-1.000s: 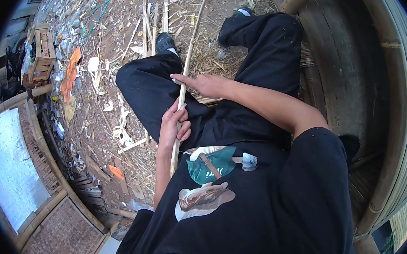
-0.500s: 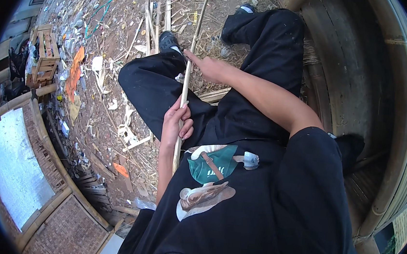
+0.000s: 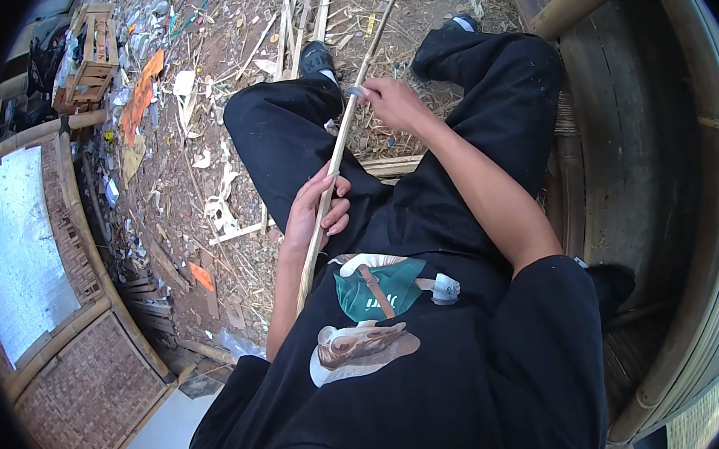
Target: The person shaves a thin bamboo strip using a small handheld blade. They hold the strip against their leg and repeatedly draw the blade along the surface to refine the edge.
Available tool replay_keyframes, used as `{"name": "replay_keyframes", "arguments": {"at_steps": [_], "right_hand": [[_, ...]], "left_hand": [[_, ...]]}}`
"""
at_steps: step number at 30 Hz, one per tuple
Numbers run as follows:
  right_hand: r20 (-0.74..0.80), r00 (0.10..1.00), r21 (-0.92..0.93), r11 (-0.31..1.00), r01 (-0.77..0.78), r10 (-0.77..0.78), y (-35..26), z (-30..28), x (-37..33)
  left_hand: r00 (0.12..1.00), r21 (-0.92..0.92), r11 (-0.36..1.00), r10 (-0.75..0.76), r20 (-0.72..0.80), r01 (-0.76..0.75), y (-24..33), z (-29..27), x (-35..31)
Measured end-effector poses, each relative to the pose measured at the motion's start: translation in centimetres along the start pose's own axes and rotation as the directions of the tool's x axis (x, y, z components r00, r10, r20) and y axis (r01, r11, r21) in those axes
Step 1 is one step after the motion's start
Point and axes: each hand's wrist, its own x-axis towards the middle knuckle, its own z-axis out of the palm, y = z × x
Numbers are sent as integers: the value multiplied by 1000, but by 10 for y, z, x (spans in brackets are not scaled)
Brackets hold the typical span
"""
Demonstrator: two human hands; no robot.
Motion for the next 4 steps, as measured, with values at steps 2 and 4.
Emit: {"name": "replay_keyframes", "arguments": {"at_steps": [2, 4], "right_hand": [[21, 999, -24, 999, -30, 31, -3, 1, 2], [37, 997, -47, 997, -61, 63, -4, 3, 3]], "left_hand": [[1000, -4, 1000, -17, 27, 17, 2, -3, -1], [999, -17, 999, -41, 33, 41, 4, -5, -3]]}}
